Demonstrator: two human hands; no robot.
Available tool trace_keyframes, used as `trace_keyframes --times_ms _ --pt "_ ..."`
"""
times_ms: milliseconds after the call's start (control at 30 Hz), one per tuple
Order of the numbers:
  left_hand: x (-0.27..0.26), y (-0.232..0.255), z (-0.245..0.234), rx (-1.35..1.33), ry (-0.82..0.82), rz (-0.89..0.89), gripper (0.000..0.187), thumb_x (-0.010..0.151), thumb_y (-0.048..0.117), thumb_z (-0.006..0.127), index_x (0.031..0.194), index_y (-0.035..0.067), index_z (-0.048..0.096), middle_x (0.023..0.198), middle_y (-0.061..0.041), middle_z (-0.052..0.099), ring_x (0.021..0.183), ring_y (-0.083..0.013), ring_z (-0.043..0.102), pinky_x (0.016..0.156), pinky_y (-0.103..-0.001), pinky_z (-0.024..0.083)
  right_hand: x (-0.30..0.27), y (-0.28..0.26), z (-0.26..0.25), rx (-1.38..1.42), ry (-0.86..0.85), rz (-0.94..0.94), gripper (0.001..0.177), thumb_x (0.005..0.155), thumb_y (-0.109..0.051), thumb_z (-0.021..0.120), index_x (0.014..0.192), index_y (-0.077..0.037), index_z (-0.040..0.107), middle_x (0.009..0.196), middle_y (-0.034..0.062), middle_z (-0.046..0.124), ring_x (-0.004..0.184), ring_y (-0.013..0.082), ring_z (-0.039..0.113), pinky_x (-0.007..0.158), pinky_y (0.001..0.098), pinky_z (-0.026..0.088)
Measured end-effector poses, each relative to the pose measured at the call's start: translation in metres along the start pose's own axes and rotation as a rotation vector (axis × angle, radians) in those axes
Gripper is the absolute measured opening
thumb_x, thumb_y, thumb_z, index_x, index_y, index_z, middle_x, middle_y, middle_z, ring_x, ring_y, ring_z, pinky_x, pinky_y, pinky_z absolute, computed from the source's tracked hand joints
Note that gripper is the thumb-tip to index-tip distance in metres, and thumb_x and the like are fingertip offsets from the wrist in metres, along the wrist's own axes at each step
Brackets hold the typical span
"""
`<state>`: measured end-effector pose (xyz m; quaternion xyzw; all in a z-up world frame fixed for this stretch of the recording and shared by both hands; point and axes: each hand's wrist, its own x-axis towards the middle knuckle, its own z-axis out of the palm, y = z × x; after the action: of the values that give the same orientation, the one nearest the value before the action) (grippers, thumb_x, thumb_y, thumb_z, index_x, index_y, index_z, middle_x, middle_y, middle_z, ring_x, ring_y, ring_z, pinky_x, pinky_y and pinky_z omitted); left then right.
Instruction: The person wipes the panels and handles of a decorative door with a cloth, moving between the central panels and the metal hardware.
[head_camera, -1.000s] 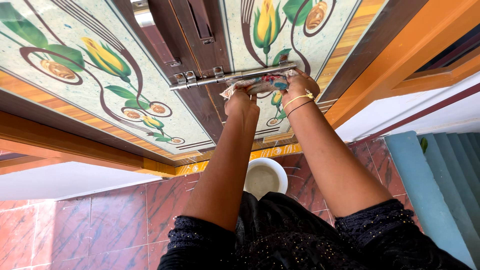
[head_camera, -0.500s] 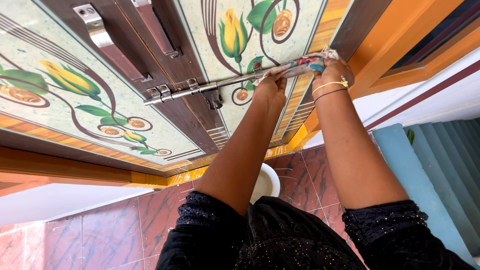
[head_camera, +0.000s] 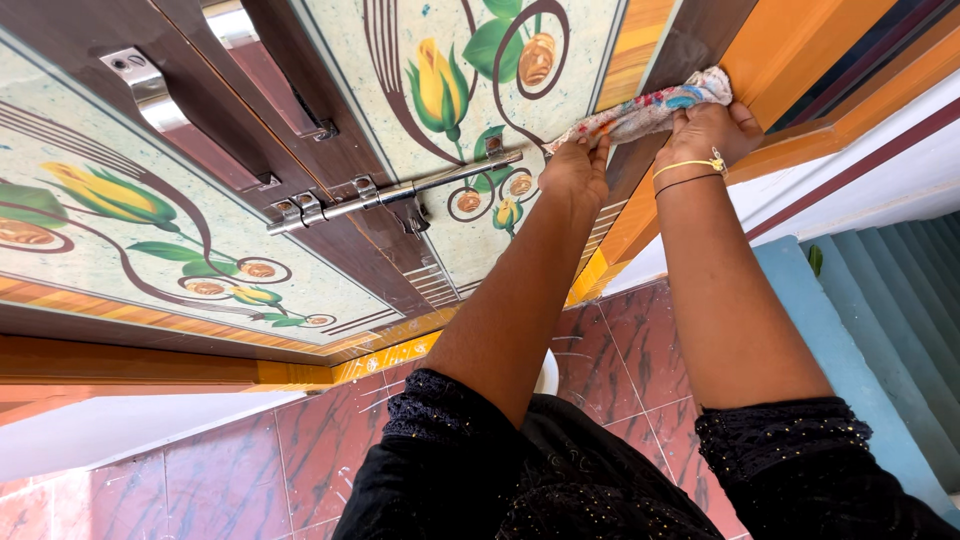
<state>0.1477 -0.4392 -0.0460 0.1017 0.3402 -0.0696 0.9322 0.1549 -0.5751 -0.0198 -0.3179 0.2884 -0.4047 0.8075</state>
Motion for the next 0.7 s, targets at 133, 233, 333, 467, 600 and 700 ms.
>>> trace_keyframes --times_ms 133,233,333,467,600,700 --pt "-0.005 0.003 0.003 0.038 0.028 0.019 0.025 0.098 -0.007 0.055 0.121 -0.017 0.05 0.113 -0.022 0.059 0.095 -0.0291 0.067 0.086 -0.039 0.06 -0.018 0.002 0.003 -0.013 -0.028 -0.063 0.03 0.085 0.013 0.062 0.107 -0.002 0.048 0.099 0.0128 0.064 0.094 0.0246 0.071 0.078 0.0361 0.067" --pt "0.0 0.006 -0.001 0.064 0.009 0.016 0.025 0.097 -0.003 0.058 0.119 -0.015 0.053 0.111 -0.022 0.062 0.092 -0.0282 0.069 0.083 -0.037 0.061 -0.022 0.016 -0.002 -0.127 -0.142 -0.204 0.032 0.086 0.011 0.071 0.111 0.0 0.056 0.102 0.0128 0.07 0.095 0.0213 0.072 0.078 0.0314 0.066" --pt "0.001 0.009 -0.004 0.065 0.009 0.03 0.027 0.097 -0.003 0.058 0.121 -0.014 0.051 0.112 -0.022 0.061 0.093 -0.0296 0.069 0.082 -0.037 0.062 -0.018 0.024 -0.003 -0.199 -0.165 -0.254 0.031 0.087 0.01 0.075 0.113 -0.001 0.062 0.106 0.0099 0.069 0.097 0.0175 0.07 0.085 0.0272 0.066" --pt "-0.01 0.021 -0.005 0.039 0.083 0.065 0.035 0.096 -0.005 0.058 0.127 -0.005 0.044 0.116 -0.022 0.059 0.096 -0.0336 0.069 0.081 -0.04 0.062 -0.024 0.032 -0.003 -0.245 -0.165 -0.221 0.032 0.086 0.008 0.075 0.113 -0.002 0.062 0.107 0.0085 0.069 0.097 0.016 0.069 0.087 0.0265 0.064" --pt "-0.015 0.032 -0.015 -0.025 0.141 0.15 0.041 0.094 -0.008 0.061 0.128 -0.001 0.039 0.12 -0.021 0.059 0.097 -0.0336 0.069 0.079 -0.042 0.062 -0.046 0.034 0.001 -0.365 -0.099 -0.141 0.035 0.085 0.004 0.078 0.113 -0.005 0.059 0.11 0.0093 0.068 0.099 0.0162 0.069 0.087 0.0268 0.062" --pt "-0.008 0.041 -0.029 -0.103 0.202 0.206 0.041 0.092 -0.01 0.062 0.122 0.001 0.038 0.12 -0.024 0.058 0.095 -0.035 0.069 0.077 -0.042 0.063 -0.072 0.028 0.001 -0.486 -0.055 0.13 0.036 0.087 -0.002 0.073 0.115 -0.012 0.054 0.116 0.0058 0.064 0.097 0.0176 0.068 0.073 0.032 0.057"
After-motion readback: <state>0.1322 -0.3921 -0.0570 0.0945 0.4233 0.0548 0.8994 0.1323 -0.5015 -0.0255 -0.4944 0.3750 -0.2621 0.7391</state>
